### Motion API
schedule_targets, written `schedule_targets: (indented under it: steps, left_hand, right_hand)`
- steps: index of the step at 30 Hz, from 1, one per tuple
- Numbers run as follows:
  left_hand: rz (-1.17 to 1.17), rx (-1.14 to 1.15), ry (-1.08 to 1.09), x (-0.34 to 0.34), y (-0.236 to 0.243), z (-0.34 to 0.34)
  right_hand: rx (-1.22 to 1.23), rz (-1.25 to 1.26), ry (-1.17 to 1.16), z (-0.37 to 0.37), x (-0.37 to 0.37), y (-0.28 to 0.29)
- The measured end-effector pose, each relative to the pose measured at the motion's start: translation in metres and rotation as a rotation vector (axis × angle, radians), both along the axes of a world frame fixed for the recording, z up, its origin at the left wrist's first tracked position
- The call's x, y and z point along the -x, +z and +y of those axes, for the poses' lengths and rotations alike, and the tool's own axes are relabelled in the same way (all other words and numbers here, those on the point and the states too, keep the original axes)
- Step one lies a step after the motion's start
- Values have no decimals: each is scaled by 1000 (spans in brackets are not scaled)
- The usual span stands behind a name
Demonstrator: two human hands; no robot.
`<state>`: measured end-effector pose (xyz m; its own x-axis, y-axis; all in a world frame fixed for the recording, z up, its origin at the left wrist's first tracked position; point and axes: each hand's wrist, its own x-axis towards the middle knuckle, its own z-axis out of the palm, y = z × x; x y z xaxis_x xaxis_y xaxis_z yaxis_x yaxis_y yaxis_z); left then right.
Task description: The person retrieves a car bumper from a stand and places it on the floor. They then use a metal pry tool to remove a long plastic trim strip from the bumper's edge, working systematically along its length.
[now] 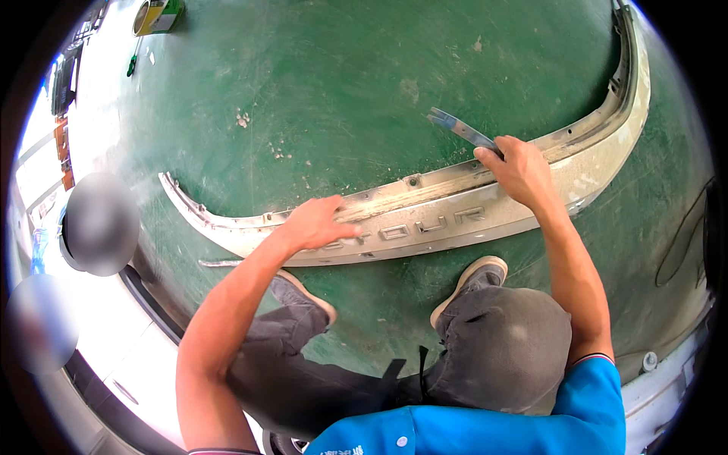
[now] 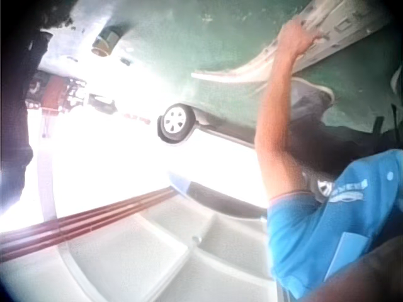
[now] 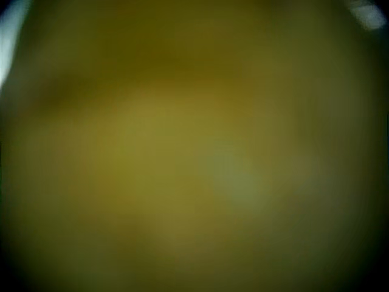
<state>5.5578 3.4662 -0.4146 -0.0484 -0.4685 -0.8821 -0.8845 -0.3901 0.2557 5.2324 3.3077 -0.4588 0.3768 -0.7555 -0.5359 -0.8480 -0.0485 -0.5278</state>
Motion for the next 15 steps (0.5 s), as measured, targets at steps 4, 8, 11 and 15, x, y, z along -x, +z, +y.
schedule_targets:
  steps: [4, 8, 11, 15]
  left_hand:
    - [37, 129, -183, 7, -20, 13]
    - [71, 74, -190, 32, -8, -27]
    - [38, 47, -20, 48, -14, -29]
    - [63, 333, 204, 58, -29, 6]
  right_hand:
    - [-414, -403, -200, -9, 3, 16]
    - [-563, -974, -360, -13, -28, 37]
    - [-617, -1133, -392, -10, -63, 27]
    - [-743, -1166, -471, 16, -102, 1]
